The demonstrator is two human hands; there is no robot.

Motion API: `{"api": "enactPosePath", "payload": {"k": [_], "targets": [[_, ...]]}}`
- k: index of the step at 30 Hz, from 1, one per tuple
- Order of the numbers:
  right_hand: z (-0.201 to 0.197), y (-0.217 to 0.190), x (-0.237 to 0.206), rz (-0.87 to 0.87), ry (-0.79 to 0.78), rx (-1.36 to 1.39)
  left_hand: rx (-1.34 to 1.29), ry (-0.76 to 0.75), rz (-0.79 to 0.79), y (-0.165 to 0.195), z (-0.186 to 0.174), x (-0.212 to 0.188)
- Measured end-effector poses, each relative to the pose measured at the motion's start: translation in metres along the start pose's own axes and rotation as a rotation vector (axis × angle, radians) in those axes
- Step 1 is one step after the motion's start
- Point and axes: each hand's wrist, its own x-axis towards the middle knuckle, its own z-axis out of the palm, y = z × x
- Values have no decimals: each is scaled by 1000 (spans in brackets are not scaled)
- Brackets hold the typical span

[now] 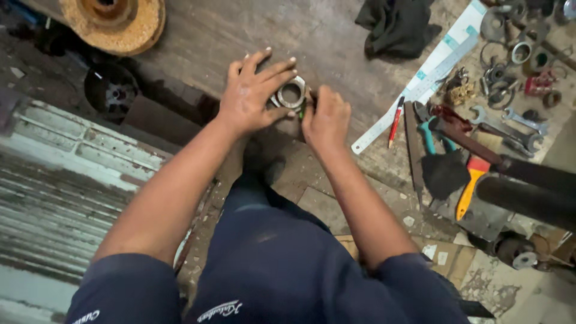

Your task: The person cleans a metal flange housing on a workbench, rubbing its surfaces with a green abrasive pad and rotating the part to reach different sides. They then scrape and file the part's edges and surface, working the metal piece over the wooden bench.

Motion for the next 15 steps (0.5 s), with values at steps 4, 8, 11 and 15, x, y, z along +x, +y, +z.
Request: {"api": "enactPosePath", "payload": {"k": [4,8,11,15], "targets": [[3,3,2,-46,56,-11,-49,-10,1,-3,-1,1],[2,2,4,-54,72,-15,-85,-1,-2,-5,-1,1],[1,2,6,-59,44,-18,-70,8,6,-7,0,1],[2,3,0,-123,117,-85,-75,11,8,-9,3,2]]}}
